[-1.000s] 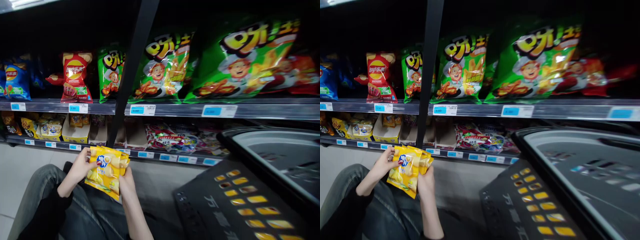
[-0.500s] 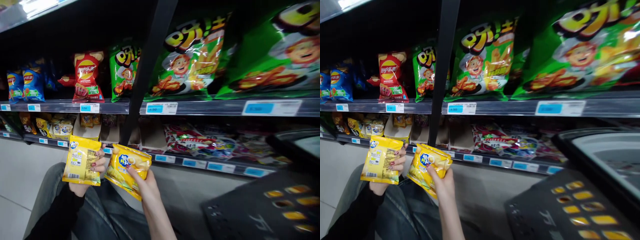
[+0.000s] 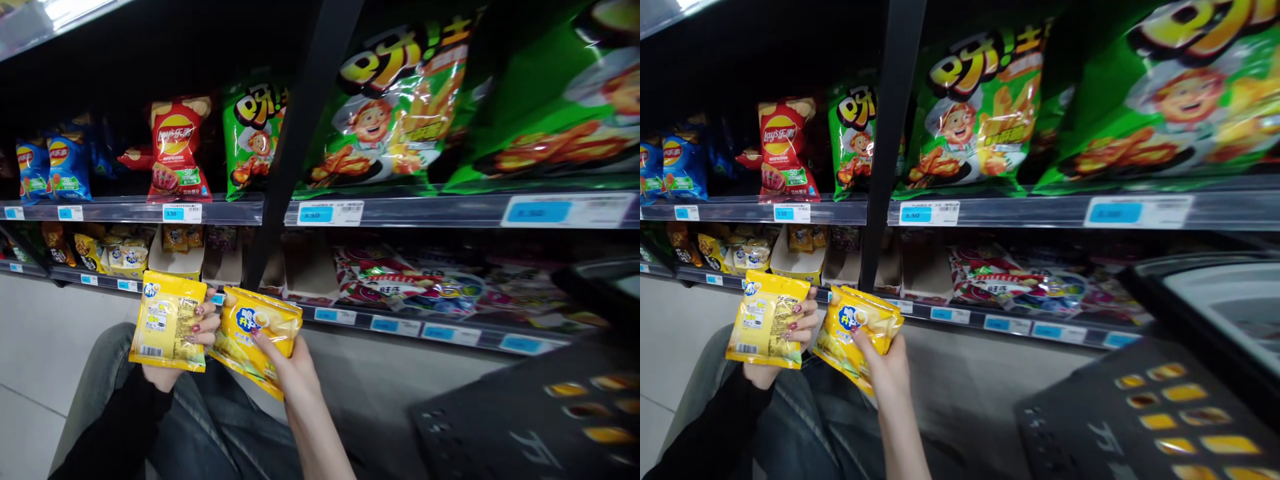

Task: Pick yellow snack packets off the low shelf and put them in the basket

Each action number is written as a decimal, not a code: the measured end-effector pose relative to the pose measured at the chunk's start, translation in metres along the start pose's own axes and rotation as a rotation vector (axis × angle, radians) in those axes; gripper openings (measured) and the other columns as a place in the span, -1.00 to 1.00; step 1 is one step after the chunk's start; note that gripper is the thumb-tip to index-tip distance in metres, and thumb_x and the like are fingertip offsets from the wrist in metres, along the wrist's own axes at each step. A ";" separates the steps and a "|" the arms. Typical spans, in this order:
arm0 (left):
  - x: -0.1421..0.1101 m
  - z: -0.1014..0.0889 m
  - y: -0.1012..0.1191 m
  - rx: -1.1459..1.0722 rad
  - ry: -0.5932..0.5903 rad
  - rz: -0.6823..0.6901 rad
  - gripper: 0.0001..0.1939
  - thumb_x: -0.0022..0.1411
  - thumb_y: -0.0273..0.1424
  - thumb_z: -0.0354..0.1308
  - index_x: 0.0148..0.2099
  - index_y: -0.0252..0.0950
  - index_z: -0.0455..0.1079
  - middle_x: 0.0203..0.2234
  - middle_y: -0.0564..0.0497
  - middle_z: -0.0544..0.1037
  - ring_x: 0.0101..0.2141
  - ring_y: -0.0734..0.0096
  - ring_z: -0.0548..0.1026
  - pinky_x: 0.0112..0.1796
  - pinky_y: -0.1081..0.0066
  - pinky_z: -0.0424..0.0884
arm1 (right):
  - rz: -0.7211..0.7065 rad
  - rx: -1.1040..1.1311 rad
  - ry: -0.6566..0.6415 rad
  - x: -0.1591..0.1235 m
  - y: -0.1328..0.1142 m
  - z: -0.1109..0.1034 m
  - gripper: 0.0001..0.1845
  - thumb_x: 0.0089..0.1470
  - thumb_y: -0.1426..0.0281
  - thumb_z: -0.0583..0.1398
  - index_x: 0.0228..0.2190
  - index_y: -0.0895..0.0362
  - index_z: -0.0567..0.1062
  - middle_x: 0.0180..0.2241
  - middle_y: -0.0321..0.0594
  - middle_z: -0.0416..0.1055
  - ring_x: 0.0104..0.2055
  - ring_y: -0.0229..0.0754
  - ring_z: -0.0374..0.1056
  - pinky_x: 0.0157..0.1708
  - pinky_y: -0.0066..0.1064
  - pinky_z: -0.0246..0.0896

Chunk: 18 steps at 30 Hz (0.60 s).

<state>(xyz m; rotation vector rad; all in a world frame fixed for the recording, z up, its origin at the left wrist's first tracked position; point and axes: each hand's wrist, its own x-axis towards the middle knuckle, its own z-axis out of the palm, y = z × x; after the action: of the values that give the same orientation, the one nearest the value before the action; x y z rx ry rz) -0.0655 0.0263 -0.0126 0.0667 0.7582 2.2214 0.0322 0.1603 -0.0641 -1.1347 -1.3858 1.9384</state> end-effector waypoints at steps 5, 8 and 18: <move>-0.001 0.011 0.005 0.396 0.087 0.256 -0.55 -0.06 -0.04 0.18 -0.18 -0.20 0.32 -0.50 0.04 0.35 -0.50 0.41 0.31 -0.53 0.43 0.27 | -0.004 0.013 -0.038 -0.005 -0.007 -0.004 -0.34 -0.43 0.22 0.37 -0.20 0.14 0.39 -0.28 -0.14 0.52 -0.24 0.04 0.44 -0.27 -0.26 0.36; 0.000 0.014 0.007 0.509 0.141 0.347 -0.66 -0.03 -0.17 0.24 -0.24 -0.21 0.29 -0.43 0.06 0.42 -0.42 0.41 0.38 -0.40 0.43 0.32 | -0.011 -0.017 -0.022 -0.005 -0.008 -0.006 -0.36 -0.42 0.22 0.37 -0.21 0.16 0.40 -0.29 -0.13 0.52 -0.24 0.03 0.44 -0.28 -0.28 0.36; -0.008 0.008 0.003 0.958 0.134 0.347 -0.74 0.13 -0.17 0.10 -0.28 -0.23 0.18 -0.42 0.09 0.39 -0.41 0.40 0.41 -0.38 0.40 0.36 | -0.053 -0.102 0.007 -0.002 0.001 0.000 -0.43 -0.39 0.16 0.32 -0.28 0.14 0.39 -0.36 -0.17 0.51 -0.28 0.00 0.44 -0.34 -0.32 0.34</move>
<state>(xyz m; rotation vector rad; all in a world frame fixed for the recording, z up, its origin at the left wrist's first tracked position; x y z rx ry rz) -0.0596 0.0233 -0.0024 0.5522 1.9414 1.9686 0.0334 0.1584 -0.0644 -1.1376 -1.5111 1.8440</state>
